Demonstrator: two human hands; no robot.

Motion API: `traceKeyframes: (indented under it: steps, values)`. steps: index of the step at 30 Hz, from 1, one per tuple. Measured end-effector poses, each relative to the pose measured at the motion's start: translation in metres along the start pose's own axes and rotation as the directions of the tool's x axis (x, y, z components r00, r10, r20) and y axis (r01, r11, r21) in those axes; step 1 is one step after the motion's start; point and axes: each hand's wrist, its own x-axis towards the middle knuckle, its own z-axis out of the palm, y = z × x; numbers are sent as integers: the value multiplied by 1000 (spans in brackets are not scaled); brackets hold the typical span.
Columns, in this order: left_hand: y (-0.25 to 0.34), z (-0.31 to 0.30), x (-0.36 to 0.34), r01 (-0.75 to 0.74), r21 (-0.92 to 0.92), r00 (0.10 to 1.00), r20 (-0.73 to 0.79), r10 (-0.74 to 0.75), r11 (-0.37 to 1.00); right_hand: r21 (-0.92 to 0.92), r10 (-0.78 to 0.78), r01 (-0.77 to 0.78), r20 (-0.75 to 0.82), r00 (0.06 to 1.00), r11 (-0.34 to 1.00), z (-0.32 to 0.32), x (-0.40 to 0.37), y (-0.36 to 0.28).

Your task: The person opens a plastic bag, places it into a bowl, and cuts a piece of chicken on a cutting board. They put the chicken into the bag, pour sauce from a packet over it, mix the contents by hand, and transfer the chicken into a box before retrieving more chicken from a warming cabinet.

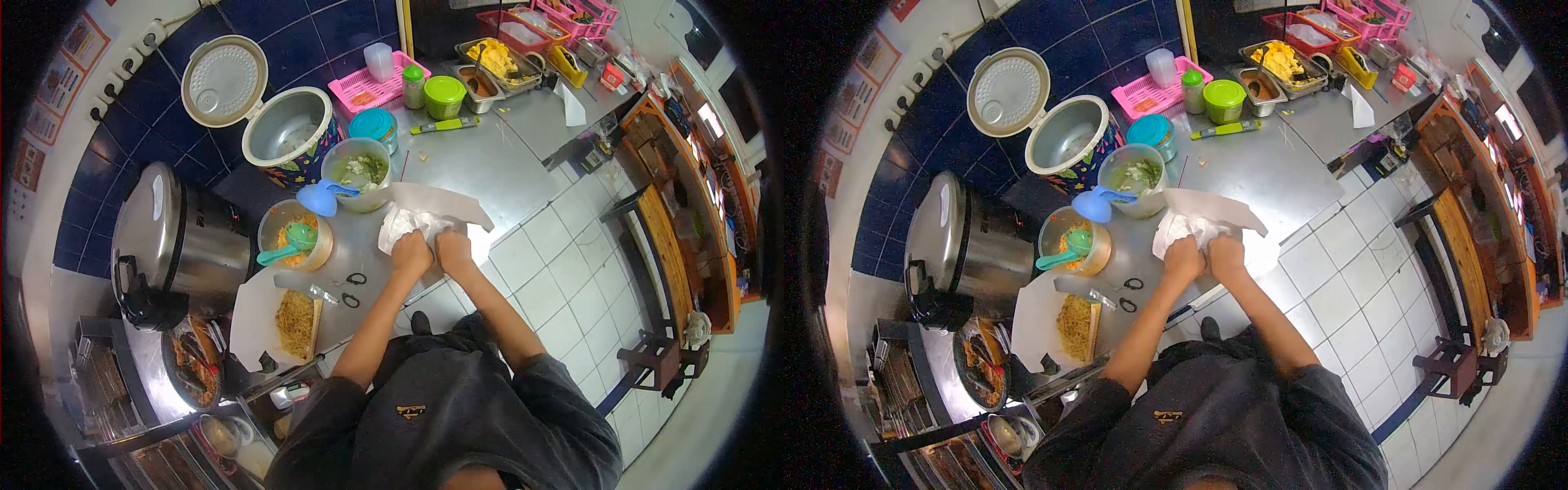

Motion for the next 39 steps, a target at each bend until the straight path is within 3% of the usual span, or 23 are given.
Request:
traceKeyframes:
  steps: [2,4,5,7,10,15,17,19,22,25,28,29,30,31,32,33,34,35,36,37,39]
  values:
    - [-2,11,0,1,5,1000,-26,-1,1000,-54,26,-22,59,998,998,-1,-3,-5]
    - [0,11,-6,13,-16,994,-112,-14,1000,-101,35,-43,-84,996,994,-1,-6,-9]
    - [1,11,-7,15,-18,994,-111,-17,1000,-103,33,-42,-81,996,994,4,-5,-7]
    - [1,12,-8,10,5,994,-112,-9,1000,-141,-62,27,-251,966,990,16,-4,2]
    - [0,7,-8,14,2,998,-63,-14,1000,-107,-188,172,-162,969,979,15,-4,18]
    - [-2,11,-1,35,-3,998,-60,-35,999,19,-289,288,7,957,957,0,-2,32]
    - [-6,20,0,67,-17,995,-77,-68,998,140,-271,321,-289,918,937,6,-4,35]
    - [-8,23,-2,9,-23,986,-167,-13,1000,103,-347,394,-309,886,913,-1,-4,33]
    - [-4,21,-9,150,-49,983,-95,-154,987,-67,-491,492,-276,826,868,8,9,42]
    - [7,16,-11,285,-42,958,-17,-286,958,-16,-576,578,-104,811,816,5,25,53]
    - [12,17,-12,430,-75,901,-34,-433,900,31,-643,671,-252,723,741,2,33,50]
    - [0,39,-2,367,-155,928,-9,-373,917,64,-638,677,-281,717,733,-3,33,47]
    - [11,13,-22,350,-183,929,-58,-365,919,28,-667,699,-273,693,715,-5,35,52]
    - [14,2,-33,342,-271,933,-15,-359,900,-3,-685,712,-275,675,702,-6,35,51]
    - [3,18,-32,164,-299,972,-113,-206,940,31,-674,733,-370,639,679,-12,29,44]
    - [0,16,-49,201,-305,959,-133,-251,931,64,-646,749,-461,608,659,-26,19,36]
    - [1,10,-68,100,-388,931,-287,-224,916,67,-672,776,-457,582,627,-36,9,29]
    - [1,5,-90,-14,-441,876,-438,-201,897,141,-628,742,-446,638,655,-44,-4,21]
    - [-2,0,-115,11,-437,858,-458,-233,899,211,-584,706,-430,688,676,-49,-16,9]
    - [-9,-4,-146,-25,-443,817,-525,-237,896,263,-576,743,-493,652,616,-48,-32,-9]
    - [-27,1,-211,-15,-447,735,-611,-293,895,467,-583,728,-439,684,503,-38,-71,-49]
